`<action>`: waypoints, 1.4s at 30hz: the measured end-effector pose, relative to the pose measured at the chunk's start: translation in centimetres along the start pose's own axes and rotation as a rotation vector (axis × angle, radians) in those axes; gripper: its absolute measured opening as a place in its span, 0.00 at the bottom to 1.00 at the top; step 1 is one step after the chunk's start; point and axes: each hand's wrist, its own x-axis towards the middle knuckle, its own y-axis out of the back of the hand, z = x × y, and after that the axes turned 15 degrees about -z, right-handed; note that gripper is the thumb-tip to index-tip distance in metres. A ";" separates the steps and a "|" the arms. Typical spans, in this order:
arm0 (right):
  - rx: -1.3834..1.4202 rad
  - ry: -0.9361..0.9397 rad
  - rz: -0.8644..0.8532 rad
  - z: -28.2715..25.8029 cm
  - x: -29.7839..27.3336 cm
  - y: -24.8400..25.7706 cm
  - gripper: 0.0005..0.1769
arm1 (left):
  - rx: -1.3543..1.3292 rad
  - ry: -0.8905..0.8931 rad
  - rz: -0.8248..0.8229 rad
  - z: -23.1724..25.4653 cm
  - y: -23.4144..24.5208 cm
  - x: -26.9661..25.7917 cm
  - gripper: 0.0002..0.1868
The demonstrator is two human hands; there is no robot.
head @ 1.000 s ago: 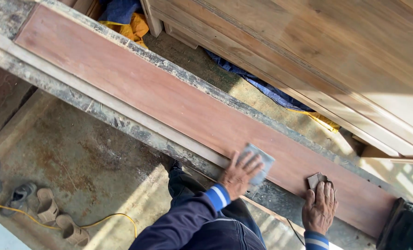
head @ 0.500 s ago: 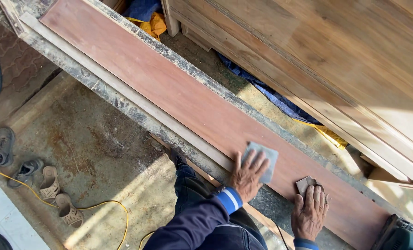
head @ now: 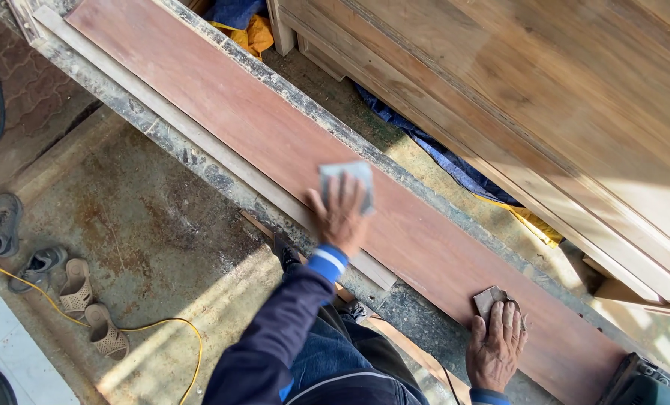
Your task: Sand a wooden board manually using sheets of sandpaper.
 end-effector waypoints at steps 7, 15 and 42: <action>-0.022 0.027 -0.007 0.7 -0.2 0.3 0.33 | 0.150 -0.533 -0.447 8.5 -1.8 -8.8 0.50; -0.006 0.000 -0.031 0.8 -0.3 -0.1 0.33 | 0.100 -0.045 -0.036 -8.4 0.4 4.1 0.36; -0.123 0.105 -0.096 -4.1 1.5 -1.6 0.38 | 0.114 0.108 -0.159 -14.7 3.1 1.5 0.36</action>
